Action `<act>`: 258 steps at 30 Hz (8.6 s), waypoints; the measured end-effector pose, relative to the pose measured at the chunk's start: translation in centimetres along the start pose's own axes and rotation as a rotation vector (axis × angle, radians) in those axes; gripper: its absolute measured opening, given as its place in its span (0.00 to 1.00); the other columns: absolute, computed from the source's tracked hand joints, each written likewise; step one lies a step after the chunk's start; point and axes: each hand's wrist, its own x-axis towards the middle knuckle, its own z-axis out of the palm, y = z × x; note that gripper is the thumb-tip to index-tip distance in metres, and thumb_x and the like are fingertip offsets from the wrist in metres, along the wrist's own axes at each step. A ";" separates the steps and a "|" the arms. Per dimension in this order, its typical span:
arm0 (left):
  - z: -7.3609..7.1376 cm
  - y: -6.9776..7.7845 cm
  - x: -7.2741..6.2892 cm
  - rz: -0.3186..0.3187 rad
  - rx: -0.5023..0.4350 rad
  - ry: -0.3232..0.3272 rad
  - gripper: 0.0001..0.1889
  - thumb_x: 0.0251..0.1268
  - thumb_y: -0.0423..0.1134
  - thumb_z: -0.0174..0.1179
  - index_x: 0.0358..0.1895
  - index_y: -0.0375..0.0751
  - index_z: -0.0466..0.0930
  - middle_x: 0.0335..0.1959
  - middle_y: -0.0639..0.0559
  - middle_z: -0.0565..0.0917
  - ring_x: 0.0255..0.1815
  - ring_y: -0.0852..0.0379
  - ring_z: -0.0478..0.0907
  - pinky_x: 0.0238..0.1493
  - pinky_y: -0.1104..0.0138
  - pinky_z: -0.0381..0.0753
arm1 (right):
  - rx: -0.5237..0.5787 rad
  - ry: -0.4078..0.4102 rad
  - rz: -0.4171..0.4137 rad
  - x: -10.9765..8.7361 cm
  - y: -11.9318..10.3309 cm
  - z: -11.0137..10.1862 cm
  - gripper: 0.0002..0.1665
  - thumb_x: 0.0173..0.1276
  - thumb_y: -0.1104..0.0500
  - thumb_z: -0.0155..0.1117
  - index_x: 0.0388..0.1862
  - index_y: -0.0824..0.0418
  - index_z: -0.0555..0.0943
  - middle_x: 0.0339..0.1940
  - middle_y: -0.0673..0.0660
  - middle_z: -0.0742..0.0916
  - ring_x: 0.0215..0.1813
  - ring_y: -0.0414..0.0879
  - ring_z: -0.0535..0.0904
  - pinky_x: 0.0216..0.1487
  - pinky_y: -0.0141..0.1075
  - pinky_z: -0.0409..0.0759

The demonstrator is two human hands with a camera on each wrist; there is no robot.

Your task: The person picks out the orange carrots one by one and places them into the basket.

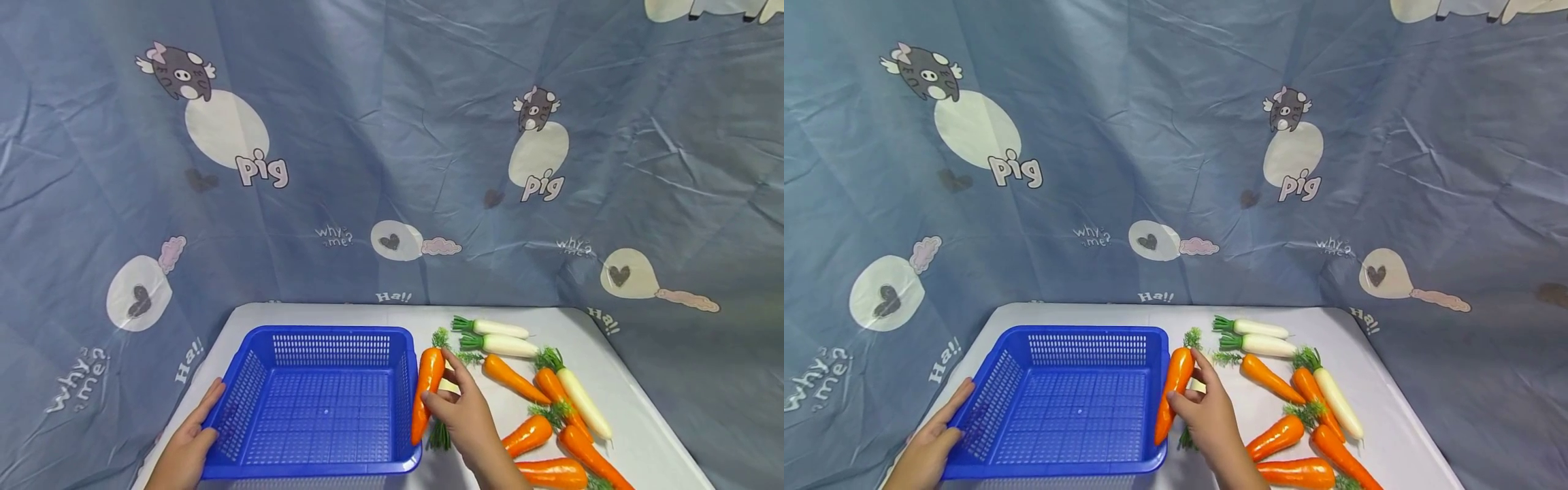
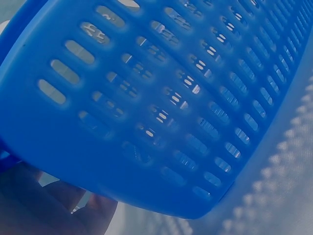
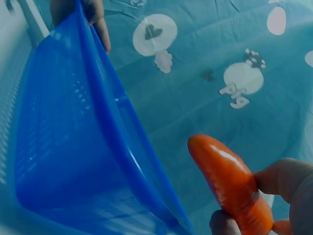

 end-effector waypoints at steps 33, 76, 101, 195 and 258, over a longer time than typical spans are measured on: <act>0.2 -0.2 -0.1 0.045 -0.010 0.028 0.39 0.68 0.20 0.35 0.84 0.33 0.47 0.87 0.43 0.36 0.68 0.94 0.40 0.62 0.95 0.42 | 0.025 -0.122 -0.049 -0.3 -0.8 4.9 0.50 0.64 0.64 0.74 0.84 0.50 0.64 0.73 0.71 0.72 0.50 0.49 0.86 0.51 0.43 0.88; 0.6 -0.1 -0.4 0.072 -0.033 0.047 0.38 0.68 0.19 0.36 0.84 0.32 0.47 0.87 0.40 0.38 0.70 0.92 0.40 0.64 0.94 0.39 | -0.009 -0.212 -0.128 3.2 -4.6 12.4 0.48 0.63 0.61 0.76 0.80 0.42 0.68 0.66 0.61 0.79 0.47 0.44 0.88 0.47 0.40 0.89; 0.1 -0.8 -0.7 0.113 -0.027 0.036 0.38 0.68 0.18 0.36 0.84 0.29 0.47 0.87 0.41 0.39 0.68 0.95 0.42 0.65 0.93 0.40 | -0.035 -0.295 -0.090 4.0 -4.0 16.9 0.48 0.62 0.65 0.76 0.79 0.44 0.70 0.67 0.57 0.81 0.40 0.44 0.86 0.42 0.39 0.87; 0.2 0.4 -0.2 -0.071 -0.118 -0.010 0.40 0.71 0.22 0.35 0.86 0.41 0.41 0.87 0.46 0.33 0.84 0.69 0.28 0.65 0.93 0.40 | -0.059 -0.487 0.048 3.6 -2.1 17.2 0.42 0.62 0.68 0.75 0.75 0.55 0.74 0.69 0.67 0.78 0.48 0.52 0.87 0.50 0.47 0.89; 0.2 0.3 -0.3 -0.077 -0.106 -0.003 0.40 0.71 0.22 0.35 0.86 0.42 0.41 0.87 0.48 0.34 0.79 0.80 0.33 0.63 0.93 0.41 | 0.005 -0.396 -0.058 3.5 -2.0 6.2 0.38 0.73 0.55 0.70 0.77 0.62 0.69 0.70 0.68 0.78 0.62 0.57 0.82 0.59 0.49 0.86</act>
